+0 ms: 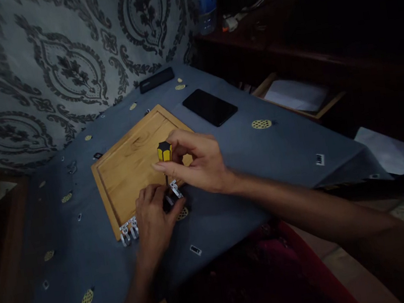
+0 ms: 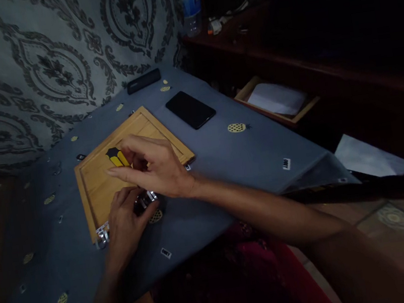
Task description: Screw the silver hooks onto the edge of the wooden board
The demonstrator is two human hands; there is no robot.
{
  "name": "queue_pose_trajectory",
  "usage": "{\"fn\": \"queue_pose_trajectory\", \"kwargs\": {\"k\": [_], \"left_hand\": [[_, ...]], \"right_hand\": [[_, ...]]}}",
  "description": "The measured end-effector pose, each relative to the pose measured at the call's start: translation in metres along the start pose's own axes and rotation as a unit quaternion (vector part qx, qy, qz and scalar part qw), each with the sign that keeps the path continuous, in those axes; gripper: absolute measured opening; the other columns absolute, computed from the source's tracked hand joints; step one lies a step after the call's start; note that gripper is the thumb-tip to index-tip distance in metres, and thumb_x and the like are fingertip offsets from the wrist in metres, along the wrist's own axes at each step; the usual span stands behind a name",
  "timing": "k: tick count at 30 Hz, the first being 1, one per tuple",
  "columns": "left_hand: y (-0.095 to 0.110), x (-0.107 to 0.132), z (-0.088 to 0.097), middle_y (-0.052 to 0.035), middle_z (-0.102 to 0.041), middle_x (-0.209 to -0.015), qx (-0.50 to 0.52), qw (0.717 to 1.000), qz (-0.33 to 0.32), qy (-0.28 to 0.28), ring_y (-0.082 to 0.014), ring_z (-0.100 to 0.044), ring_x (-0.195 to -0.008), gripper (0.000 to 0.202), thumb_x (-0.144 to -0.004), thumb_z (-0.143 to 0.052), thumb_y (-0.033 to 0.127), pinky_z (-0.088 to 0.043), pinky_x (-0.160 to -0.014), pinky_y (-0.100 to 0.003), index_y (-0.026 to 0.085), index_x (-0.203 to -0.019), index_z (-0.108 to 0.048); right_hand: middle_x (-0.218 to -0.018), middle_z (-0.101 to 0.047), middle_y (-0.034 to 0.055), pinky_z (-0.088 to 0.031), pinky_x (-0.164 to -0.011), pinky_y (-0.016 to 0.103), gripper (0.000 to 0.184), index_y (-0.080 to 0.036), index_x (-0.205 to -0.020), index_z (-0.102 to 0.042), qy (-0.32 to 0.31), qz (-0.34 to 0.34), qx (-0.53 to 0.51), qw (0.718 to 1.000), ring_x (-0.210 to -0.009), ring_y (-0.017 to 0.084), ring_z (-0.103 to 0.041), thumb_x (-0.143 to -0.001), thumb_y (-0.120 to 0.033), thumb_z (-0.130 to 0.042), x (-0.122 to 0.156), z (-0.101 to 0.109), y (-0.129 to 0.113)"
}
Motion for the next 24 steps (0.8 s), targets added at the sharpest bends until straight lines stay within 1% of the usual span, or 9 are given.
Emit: {"fn": "queue_pose_trajectory", "kwargs": {"k": [5,10,13,20,24], "left_hand": [[0.0005,0.0000,0.0015,-0.0068,-0.067,-0.104,-0.007,1.000,0.002,-0.008,-0.0279,-0.060,-0.099,0.027,-0.088,-0.075,0.031,-0.048,-0.086,-0.042,0.019,-0.111,-0.067],[0.0010,-0.0005,0.0006,-0.0064,-0.068,-0.104,-0.002,1.000,0.002,-0.008,-0.0279,-0.060,-0.099,0.028,-0.087,-0.076,0.031,-0.048,-0.087,-0.042,0.019,-0.111,-0.067],[0.0013,-0.0006,0.0003,-0.0068,-0.068,-0.107,0.000,1.000,0.004,-0.007,-0.0282,-0.060,-0.101,0.030,-0.087,-0.077,0.030,-0.048,-0.089,-0.043,0.019,-0.113,-0.067],[0.0007,0.0006,0.0001,-0.0070,-0.068,-0.108,0.002,1.000,-0.001,-0.002,-0.0281,-0.060,-0.102,0.028,-0.087,-0.076,0.030,-0.048,-0.089,-0.042,0.019,-0.112,-0.068],[0.0001,0.0009,-0.0008,-0.0077,-0.068,-0.109,-0.003,1.000,-0.002,-0.001,-0.0288,-0.060,-0.103,0.030,-0.087,-0.076,0.031,-0.048,-0.089,-0.042,0.019,-0.113,-0.067]], "right_hand": [[-0.066,-0.048,-0.0071,-0.037,-0.053,0.020,0.029,-0.019,-0.073,-0.050,-0.027,0.000,0.011,1.000,-0.056,0.005,-0.045,-0.088,-0.026,-0.074,0.0025,0.0006,0.0024],[-0.066,-0.047,-0.0072,-0.036,-0.053,0.020,0.029,-0.019,-0.072,-0.049,-0.041,-0.014,0.004,0.999,-0.056,0.006,-0.044,-0.088,-0.025,-0.073,0.0047,-0.0005,0.0047],[-0.066,-0.047,-0.0069,-0.037,-0.054,0.020,0.027,-0.019,-0.074,-0.049,-0.059,-0.020,-0.005,0.998,-0.058,0.006,-0.045,-0.088,-0.026,-0.072,0.0049,-0.0018,0.0061],[-0.066,-0.047,-0.0066,-0.037,-0.056,0.021,0.029,-0.020,-0.075,-0.048,-0.070,-0.033,-0.003,0.997,-0.059,0.007,-0.045,-0.091,-0.032,-0.070,0.0061,-0.0027,0.0078],[-0.067,-0.048,-0.0063,-0.037,-0.056,0.022,0.028,-0.020,-0.075,-0.049,-0.074,-0.026,0.002,0.997,-0.060,0.008,-0.046,-0.091,-0.032,-0.069,0.0064,-0.0029,0.0083]]}}
Point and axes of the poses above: each hand's wrist, its own x-axis away from the middle knuckle, its own z-axis out of the back of the hand, y = z × x, the point moved 3 cm from there along -x, towards the middle knuckle
